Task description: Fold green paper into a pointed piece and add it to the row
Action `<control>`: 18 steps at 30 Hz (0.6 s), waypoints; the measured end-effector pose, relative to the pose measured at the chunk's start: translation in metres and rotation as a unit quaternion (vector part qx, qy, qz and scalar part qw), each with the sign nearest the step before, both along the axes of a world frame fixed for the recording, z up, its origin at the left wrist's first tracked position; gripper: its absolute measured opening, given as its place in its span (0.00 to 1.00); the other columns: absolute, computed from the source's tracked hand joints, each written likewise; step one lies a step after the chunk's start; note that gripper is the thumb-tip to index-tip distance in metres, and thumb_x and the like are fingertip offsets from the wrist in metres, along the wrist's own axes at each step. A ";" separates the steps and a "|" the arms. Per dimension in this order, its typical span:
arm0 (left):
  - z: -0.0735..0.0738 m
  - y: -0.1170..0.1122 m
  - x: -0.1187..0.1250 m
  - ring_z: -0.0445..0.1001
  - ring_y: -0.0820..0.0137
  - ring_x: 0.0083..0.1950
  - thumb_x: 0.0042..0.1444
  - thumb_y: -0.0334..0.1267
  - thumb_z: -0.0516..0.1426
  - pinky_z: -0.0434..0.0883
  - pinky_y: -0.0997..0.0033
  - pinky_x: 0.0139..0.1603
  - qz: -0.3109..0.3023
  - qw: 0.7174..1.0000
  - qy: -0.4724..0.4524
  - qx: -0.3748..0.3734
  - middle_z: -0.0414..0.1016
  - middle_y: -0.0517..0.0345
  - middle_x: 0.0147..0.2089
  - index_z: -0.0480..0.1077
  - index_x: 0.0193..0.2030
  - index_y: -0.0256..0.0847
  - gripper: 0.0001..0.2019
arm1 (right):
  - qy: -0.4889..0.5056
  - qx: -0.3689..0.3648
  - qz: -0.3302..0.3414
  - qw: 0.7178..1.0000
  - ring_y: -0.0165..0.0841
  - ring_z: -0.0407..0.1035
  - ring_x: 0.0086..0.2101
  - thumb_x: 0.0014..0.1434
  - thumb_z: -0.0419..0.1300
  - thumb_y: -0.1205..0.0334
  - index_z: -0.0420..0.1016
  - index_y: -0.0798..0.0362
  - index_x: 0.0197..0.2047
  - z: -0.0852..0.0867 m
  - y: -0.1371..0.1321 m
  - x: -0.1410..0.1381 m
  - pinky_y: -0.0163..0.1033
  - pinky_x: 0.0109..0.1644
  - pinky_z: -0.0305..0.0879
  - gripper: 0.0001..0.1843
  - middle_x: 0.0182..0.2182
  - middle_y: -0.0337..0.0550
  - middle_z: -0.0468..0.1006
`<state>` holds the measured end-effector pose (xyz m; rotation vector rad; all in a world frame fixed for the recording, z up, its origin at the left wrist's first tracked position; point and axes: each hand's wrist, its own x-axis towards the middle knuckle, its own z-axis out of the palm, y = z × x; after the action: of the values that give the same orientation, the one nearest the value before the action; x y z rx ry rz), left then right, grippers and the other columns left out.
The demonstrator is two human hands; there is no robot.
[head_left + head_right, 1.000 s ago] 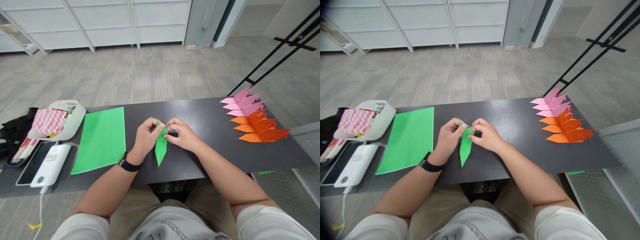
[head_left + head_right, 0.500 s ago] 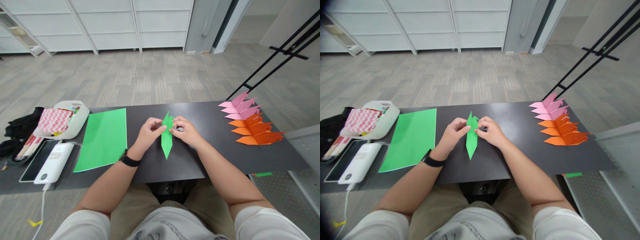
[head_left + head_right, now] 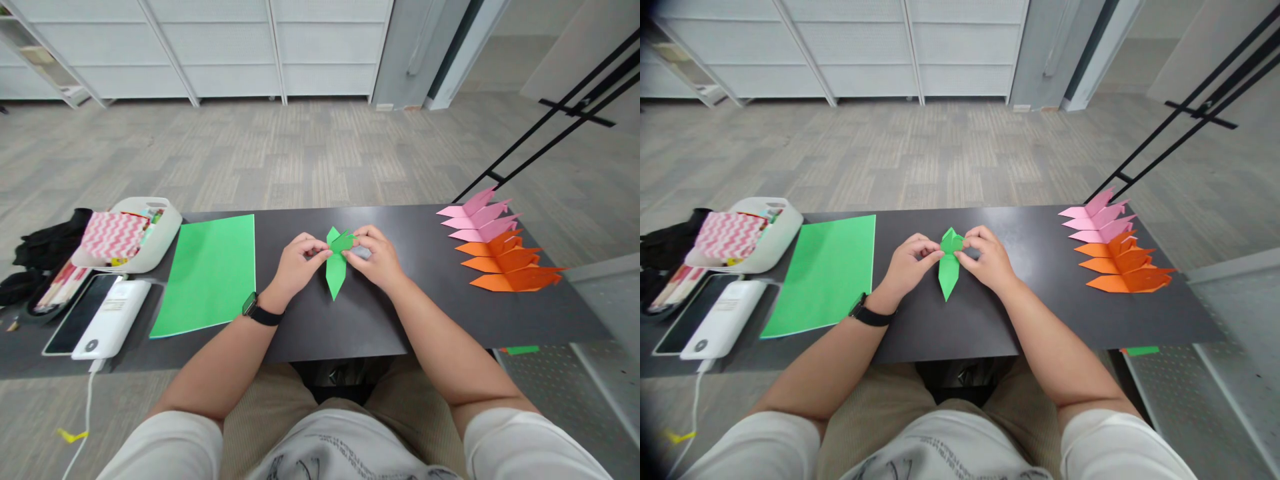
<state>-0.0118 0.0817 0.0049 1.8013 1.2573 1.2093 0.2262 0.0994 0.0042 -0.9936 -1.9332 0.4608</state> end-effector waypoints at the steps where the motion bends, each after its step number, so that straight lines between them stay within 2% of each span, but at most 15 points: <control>1: -0.002 0.001 0.000 0.71 0.70 0.37 0.62 0.39 0.69 0.71 0.67 0.43 0.003 1.000 0.024 0.000 0.76 0.59 0.40 0.85 0.46 0.45 0.07 | -0.020 -0.001 -0.002 1.000 0.40 0.75 0.46 0.63 0.69 0.59 0.81 0.46 0.39 -0.003 0.002 0.001 0.50 0.55 0.72 0.02 0.43 0.43 0.79; 4: -0.011 0.004 0.001 0.75 0.65 0.45 0.61 0.39 0.70 0.72 0.63 0.50 0.011 0.992 0.126 0.009 0.77 0.56 0.45 0.83 0.55 0.46 0.15 | -0.095 -0.030 0.000 0.995 0.41 0.75 0.48 0.63 0.70 0.60 0.82 0.46 0.38 -0.014 0.009 0.005 0.50 0.55 0.70 0.02 0.44 0.44 0.78; 7: -0.017 0.009 0.001 0.75 0.60 0.51 0.63 0.41 0.69 0.71 0.56 0.58 0.000 0.971 0.237 0.016 0.78 0.55 0.47 0.84 0.50 0.47 0.09 | -0.167 -0.067 0.001 0.984 0.42 0.74 0.50 0.62 0.72 0.61 0.83 0.46 0.40 -0.023 0.013 0.006 0.50 0.55 0.68 0.04 0.47 0.45 0.79; 9: -0.020 0.012 0.001 0.74 0.60 0.52 0.65 0.43 0.68 0.70 0.55 0.59 -0.011 0.960 0.281 0.010 0.78 0.55 0.49 0.85 0.47 0.48 0.07 | -0.198 -0.082 -0.005 0.977 0.43 0.74 0.51 0.61 0.73 0.61 0.84 0.46 0.42 -0.026 0.013 0.005 0.50 0.55 0.66 0.06 0.48 0.44 0.79; 18: -0.022 0.015 0.001 0.73 0.55 0.55 0.66 0.47 0.67 0.67 0.50 0.58 -0.002 0.941 0.337 -0.006 0.80 0.54 0.53 0.84 0.47 0.51 0.07 | -0.243 -0.107 -0.023 0.964 0.45 0.72 0.53 0.63 0.73 0.59 0.84 0.46 0.43 -0.024 0.012 0.004 0.49 0.54 0.62 0.06 0.49 0.44 0.80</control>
<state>-0.0104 0.0963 -0.0172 2.3040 1.6054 0.5724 0.2299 0.1110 -0.0194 -1.3904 -2.3202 0.4340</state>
